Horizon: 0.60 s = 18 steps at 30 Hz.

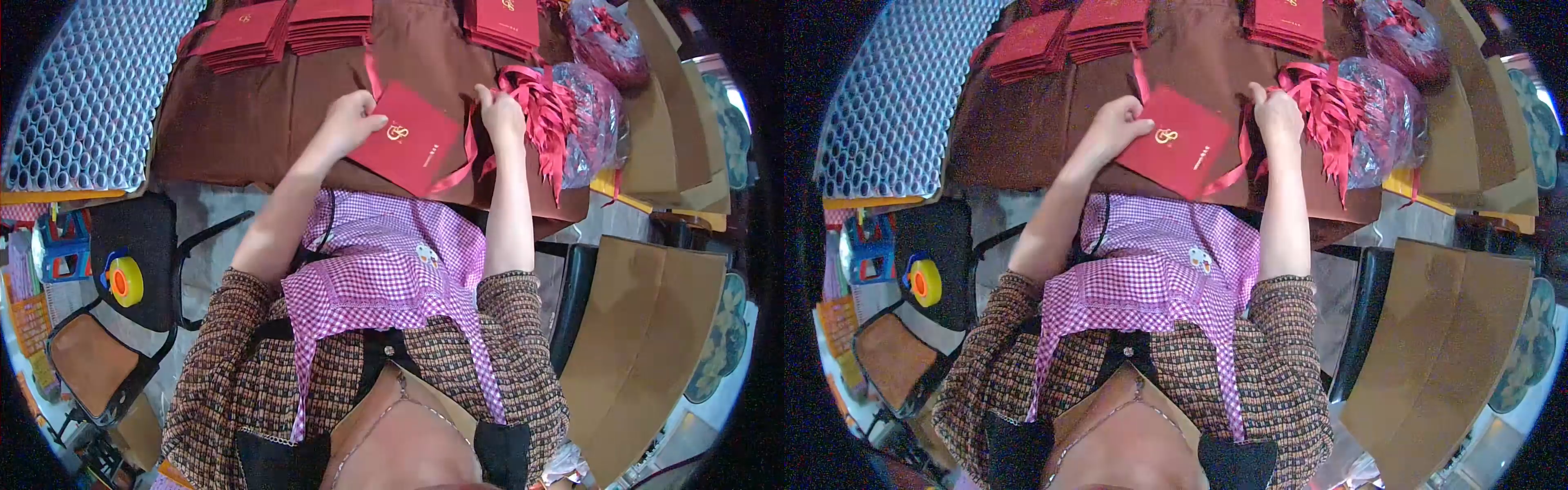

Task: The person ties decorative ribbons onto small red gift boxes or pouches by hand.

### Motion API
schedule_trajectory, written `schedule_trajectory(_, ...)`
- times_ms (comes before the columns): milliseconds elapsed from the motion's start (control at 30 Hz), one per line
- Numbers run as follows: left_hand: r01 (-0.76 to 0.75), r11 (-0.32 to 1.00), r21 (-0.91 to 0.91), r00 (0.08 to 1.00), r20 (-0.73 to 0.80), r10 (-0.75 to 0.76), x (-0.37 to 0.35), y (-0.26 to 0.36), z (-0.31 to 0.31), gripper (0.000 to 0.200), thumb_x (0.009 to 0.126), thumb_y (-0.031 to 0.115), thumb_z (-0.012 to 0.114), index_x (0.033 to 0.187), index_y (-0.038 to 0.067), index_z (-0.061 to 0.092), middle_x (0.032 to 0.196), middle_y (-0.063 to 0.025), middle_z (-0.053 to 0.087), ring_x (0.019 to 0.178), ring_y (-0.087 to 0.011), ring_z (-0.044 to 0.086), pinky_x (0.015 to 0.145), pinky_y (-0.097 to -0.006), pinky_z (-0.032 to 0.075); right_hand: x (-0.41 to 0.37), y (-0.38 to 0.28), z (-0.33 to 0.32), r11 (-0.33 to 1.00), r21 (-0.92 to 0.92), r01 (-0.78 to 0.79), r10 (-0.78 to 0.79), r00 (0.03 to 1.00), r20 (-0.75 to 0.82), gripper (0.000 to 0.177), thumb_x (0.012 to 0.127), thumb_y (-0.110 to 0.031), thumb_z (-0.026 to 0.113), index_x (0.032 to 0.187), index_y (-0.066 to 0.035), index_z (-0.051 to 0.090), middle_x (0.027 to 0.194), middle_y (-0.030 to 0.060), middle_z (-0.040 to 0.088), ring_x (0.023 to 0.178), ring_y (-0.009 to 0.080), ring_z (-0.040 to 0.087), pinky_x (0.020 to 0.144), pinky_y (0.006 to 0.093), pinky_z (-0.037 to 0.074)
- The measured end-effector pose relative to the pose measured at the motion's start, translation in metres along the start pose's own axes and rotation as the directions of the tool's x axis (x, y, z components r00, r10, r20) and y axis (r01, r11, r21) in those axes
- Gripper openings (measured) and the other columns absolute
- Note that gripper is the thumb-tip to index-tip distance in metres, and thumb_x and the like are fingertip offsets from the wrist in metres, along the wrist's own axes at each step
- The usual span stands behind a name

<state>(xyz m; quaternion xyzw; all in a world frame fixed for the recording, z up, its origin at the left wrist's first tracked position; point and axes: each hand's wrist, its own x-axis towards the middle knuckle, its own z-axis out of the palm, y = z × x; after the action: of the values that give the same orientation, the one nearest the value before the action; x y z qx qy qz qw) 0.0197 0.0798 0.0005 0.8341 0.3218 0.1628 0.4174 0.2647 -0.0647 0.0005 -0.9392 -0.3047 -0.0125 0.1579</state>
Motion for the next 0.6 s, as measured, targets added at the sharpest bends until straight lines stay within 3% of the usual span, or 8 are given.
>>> schedule_trajectory(100, 0.031, 0.932, -0.360, 0.976, 0.210, 0.049, 0.001, 0.012, -0.039, 0.017, 0.079, 0.007, 0.068, 0.079, 0.007, 0.051, 0.071, 0.0077, 0.047, 0.066, -0.0035, 0.045, 0.057, -0.0214, 0.038, -0.004, -0.014, 0.006, 0.995, -0.074, 0.067, -0.066, 0.998, 0.014, 0.043, 0.085, -0.042, 0.060, 0.094, 0.000, 0.063, 0.089, 0.0249, 0.065, 0.088, 0.0389, 0.064, 0.077, 0.0474, 0.050)
schedule_trajectory(133, 0.131, 0.880, -0.457, 0.939, 0.342, 0.038, 0.003, 0.016, -0.059, 0.024, 0.077, 0.008, 0.071, 0.096, 0.004, 0.057, 0.087, 0.0029, 0.055, 0.079, -0.0070, 0.050, 0.071, -0.0227, 0.043, -0.003, -0.013, 0.010, 0.994, -0.004, 0.110, -0.109, 0.994, 0.030, 0.042, 0.081, -0.040, 0.064, 0.095, 0.000, 0.061, 0.092, 0.0236, 0.065, 0.091, 0.0370, 0.064, 0.078, 0.0456, 0.050)
schedule_trajectory(200, 0.138, 0.730, -0.669, 0.971, 0.237, 0.034, -0.005, 0.025, -0.091, 0.056, 0.075, 0.009, 0.075, 0.124, -0.001, 0.050, 0.111, -0.0044, 0.056, 0.099, -0.0123, 0.052, 0.089, -0.0263, 0.042, 0.005, -0.001, 0.019, 0.969, 0.038, 0.243, -0.241, 0.970, -0.038, 0.038, 0.080, -0.033, 0.066, 0.093, 0.002, 0.061, 0.093, 0.0232, 0.065, 0.092, 0.0337, 0.064, 0.079, 0.0433, 0.050)
schedule_trajectory(267, 0.069, 0.804, -0.590, 0.993, 0.119, 0.002, 0.000, 0.008, -0.120, 0.079, 0.073, 0.010, 0.077, 0.139, -0.004, 0.034, 0.129, -0.0089, 0.049, 0.116, -0.0168, 0.046, 0.102, -0.0295, 0.035, 0.032, 0.031, 0.025, 0.855, 0.415, 0.310, -0.274, 0.951, -0.145, 0.027, 0.083, -0.023, 0.064, 0.092, 0.002, 0.061, 0.094, 0.0191, 0.066, 0.091, 0.0294, 0.065, 0.080, 0.0398, 0.050)
schedule_trajectory(333, 0.058, 0.937, -0.345, 0.998, 0.037, -0.048, 0.010, -0.002, -0.132, 0.069, 0.077, 0.010, 0.072, 0.136, -0.003, 0.039, 0.120, -0.0054, 0.055, 0.111, -0.0141, 0.051, 0.099, -0.0282, 0.038, 0.025, 0.030, -0.023, 0.552, 0.821, 0.147, -0.014, 0.986, -0.167, 0.012, 0.085, -0.013, 0.063, 0.089, -0.002, 0.063, 0.082, 0.0104, 0.066, 0.076, 0.0196, 0.062, 0.070, 0.0342, 0.050)
schedule_trajectory(400, 0.156, 0.976, -0.155, 0.950, 0.293, -0.106, 0.019, 0.003, -0.155, 0.064, 0.080, 0.011, 0.068, 0.136, -0.001, 0.040, 0.109, -0.0026, 0.061, 0.101, -0.0112, 0.056, 0.096, -0.0255, 0.040, 0.050, 0.061, -0.059, -0.003, 0.991, 0.132, -0.155, 0.979, -0.131, 0.010, 0.087, -0.010, 0.060, 0.095, -0.003, 0.063, 0.085, 0.0063, 0.065, 0.077, 0.0178, 0.061, 0.071, 0.0324, 0.049)
schedule_trajectory(500, 0.057, 0.781, -0.622, 0.979, 0.189, 0.079, 0.021, -0.007, -0.142, 0.049, 0.083, 0.005, 0.061, 0.130, 0.000, 0.048, 0.103, -0.0011, 0.062, 0.088, -0.0078, 0.057, 0.085, -0.0223, 0.045, 0.030, 0.043, -0.137, -0.213, 0.964, 0.160, -0.063, 0.982, -0.177, 0.013, 0.091, -0.013, 0.057, 0.099, -0.002, 0.057, 0.076, 0.0022, 0.055, 0.063, 0.0133, 0.049, 0.062, 0.0280, 0.042)
schedule_trajectory(600, 0.144, 0.665, -0.733, 0.936, 0.319, 0.148, 0.014, -0.004, -0.126, 0.052, 0.083, 0.004, 0.060, 0.133, 0.000, 0.046, 0.097, -0.0004, 0.061, 0.086, -0.0081, 0.057, 0.085, -0.0220, 0.045, 0.011, 0.030, -0.175, -0.202, 0.957, 0.209, -0.010, 0.977, -0.215, 0.014, 0.093, -0.015, 0.055, 0.095, -0.002, 0.055, 0.066, -0.0023, 0.040, 0.054, 0.0090, 0.031, 0.051, 0.0256, 0.029)
